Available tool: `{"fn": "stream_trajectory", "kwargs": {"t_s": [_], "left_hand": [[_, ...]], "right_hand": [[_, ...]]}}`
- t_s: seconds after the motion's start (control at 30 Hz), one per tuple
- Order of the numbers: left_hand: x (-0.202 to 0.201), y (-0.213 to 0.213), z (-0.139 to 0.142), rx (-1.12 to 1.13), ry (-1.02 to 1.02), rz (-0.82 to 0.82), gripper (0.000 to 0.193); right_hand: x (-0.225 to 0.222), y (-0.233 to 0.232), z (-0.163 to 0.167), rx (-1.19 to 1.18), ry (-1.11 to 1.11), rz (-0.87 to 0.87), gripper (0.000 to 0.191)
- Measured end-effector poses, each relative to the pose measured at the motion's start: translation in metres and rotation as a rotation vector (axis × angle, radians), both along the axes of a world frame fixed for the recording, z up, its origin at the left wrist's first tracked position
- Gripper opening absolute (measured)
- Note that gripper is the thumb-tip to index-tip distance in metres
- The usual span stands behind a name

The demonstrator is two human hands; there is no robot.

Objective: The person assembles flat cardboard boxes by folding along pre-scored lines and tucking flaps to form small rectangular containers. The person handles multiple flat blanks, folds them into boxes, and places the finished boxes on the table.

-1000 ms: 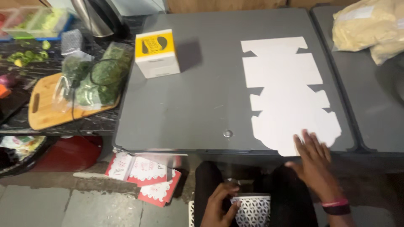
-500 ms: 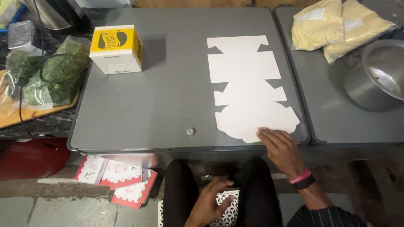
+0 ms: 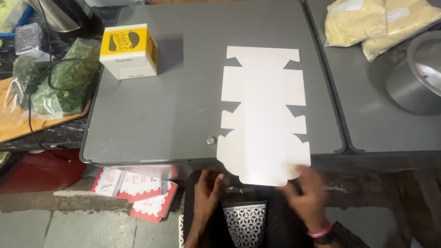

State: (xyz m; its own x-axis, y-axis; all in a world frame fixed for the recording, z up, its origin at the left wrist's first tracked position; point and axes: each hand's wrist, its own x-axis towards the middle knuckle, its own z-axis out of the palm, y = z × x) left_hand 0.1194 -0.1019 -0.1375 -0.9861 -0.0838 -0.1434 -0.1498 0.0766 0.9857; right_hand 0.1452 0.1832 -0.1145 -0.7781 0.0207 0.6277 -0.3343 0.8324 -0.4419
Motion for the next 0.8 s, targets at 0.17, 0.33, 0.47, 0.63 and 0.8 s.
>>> {"fn": "stream_trajectory", "kwargs": {"t_s": [0.17, 0.33, 0.47, 0.63, 0.8], "left_hand": [[-0.025, -0.002, 0.003, 0.092, -0.033, 0.043, 0.031], [-0.043, -0.003, -0.001, 0.058, 0.007, -0.067, 0.028], [-0.034, 0.003, -0.011, 0.099, -0.067, -0.164, 0.026], [-0.015, 0.033, -0.033, 0.125, -0.148, -0.336, 0.035], [0.004, 0.068, -0.061, 0.419, -0.171, -0.462, 0.049]], "right_hand": [[-0.018, 0.063, -0.037, -0.944, -0.507, -0.124, 0.045], [-0.039, 0.076, -0.059, -1.108, -0.584, -0.083, 0.031], [-0.031, 0.068, -0.027, -0.344, -0.517, -0.335, 0.034], [-0.038, 0.045, 0.02, 0.298, -0.332, -0.324, 0.059], [-0.077, -0.024, 0.012, 0.546, -0.51, 0.117, 0.068]]}}
